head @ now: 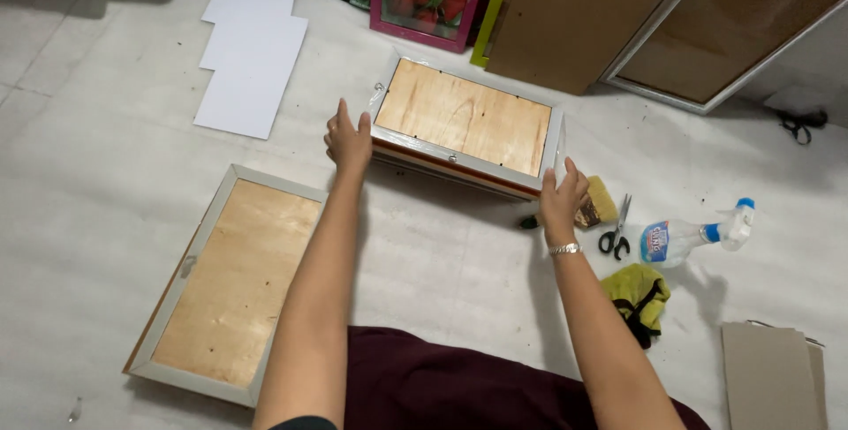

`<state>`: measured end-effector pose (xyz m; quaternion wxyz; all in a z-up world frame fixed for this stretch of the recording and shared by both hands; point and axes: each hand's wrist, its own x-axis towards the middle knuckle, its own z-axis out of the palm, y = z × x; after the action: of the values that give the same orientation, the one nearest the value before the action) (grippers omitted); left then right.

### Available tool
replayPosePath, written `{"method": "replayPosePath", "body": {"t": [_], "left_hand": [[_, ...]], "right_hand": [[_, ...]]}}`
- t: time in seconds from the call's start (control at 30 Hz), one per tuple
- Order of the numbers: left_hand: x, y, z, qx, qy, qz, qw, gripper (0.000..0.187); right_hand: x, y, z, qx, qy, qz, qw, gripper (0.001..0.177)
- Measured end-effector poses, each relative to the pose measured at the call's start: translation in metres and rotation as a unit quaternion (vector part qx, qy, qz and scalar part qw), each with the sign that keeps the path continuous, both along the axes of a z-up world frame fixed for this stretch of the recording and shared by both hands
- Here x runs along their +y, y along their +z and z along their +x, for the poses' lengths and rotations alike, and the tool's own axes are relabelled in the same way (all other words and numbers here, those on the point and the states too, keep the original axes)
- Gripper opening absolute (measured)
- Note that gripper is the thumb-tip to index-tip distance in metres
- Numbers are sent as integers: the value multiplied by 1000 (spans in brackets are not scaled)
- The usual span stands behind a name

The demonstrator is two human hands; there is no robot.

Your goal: Cleaning and dusting picture frames using a sponge and a paintbrush

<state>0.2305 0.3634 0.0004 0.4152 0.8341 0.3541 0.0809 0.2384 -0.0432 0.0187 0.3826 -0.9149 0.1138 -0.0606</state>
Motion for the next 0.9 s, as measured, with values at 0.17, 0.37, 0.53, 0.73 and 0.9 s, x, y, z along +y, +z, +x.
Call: {"method": "replayPosePath", "body": {"t": [0.17, 0.37, 0.53, 0.73, 0.9], "left_hand": [[-50, 33, -145, -162, 40, 51, 985, 53], [-108, 18, -307, -164, -1, 94, 982, 50], [-111, 49, -338, -235, 26, 60, 970, 45], [-98, 56, -365, -231, 181, 6, 956, 35], [-63, 19, -418, -162, 424, 11, 891, 55]], "right_hand": [[-9, -21, -96, -22, 18, 38, 999, 45], [-11, -64, -238, 64, 86, 23, 994, 37], [33, -57, -268, 74, 177, 50, 980, 34], [136, -27, -202, 26, 411, -45, 910, 23], [247, -35, -144, 22, 498, -98, 861, 25]]}}
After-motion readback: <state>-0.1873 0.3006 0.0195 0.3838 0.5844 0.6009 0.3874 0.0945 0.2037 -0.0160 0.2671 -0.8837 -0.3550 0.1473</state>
